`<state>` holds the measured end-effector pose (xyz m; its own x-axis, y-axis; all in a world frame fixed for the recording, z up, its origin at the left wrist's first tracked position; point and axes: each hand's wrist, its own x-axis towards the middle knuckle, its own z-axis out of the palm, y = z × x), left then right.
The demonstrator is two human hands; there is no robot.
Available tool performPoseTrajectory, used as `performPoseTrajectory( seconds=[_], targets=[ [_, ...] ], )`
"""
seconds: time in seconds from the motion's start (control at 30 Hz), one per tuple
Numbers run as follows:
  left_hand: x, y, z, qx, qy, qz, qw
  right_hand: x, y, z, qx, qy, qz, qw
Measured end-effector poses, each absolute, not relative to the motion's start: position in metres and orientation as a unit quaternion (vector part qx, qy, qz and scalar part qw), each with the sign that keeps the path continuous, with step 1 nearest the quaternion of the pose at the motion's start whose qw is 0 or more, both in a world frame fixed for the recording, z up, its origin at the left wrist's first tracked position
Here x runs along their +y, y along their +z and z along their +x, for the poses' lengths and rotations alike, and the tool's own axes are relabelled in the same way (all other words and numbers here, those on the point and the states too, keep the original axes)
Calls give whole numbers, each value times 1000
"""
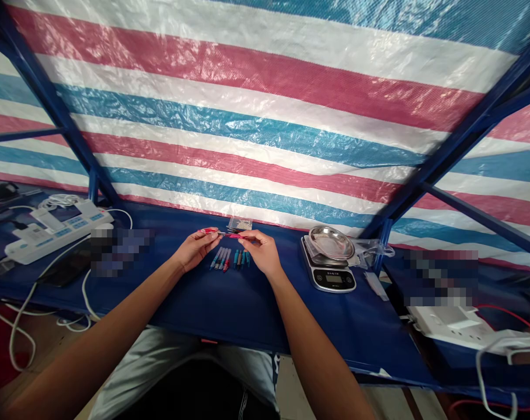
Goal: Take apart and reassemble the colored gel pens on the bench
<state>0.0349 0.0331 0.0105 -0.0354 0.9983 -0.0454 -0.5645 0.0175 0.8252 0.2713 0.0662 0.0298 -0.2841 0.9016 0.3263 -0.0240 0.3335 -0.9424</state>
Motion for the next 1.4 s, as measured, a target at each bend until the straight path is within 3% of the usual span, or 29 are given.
performPoseTrajectory(
  seconds=[0.37, 0.57, 0.73, 1.4],
  targets=[
    [31, 8, 36, 377, 606, 377, 591, 66, 28, 275, -678, 475, -368, 423],
    [30, 9, 36, 374, 607, 387, 585, 65, 31, 275, -675, 502, -310, 443],
    [31, 7, 34, 375, 597, 405, 581, 62, 40, 281, -693, 506, -339, 385],
    [29, 9, 36, 382, 585, 429, 572, 62, 40, 284, -717, 484, -313, 392]
  ],
)
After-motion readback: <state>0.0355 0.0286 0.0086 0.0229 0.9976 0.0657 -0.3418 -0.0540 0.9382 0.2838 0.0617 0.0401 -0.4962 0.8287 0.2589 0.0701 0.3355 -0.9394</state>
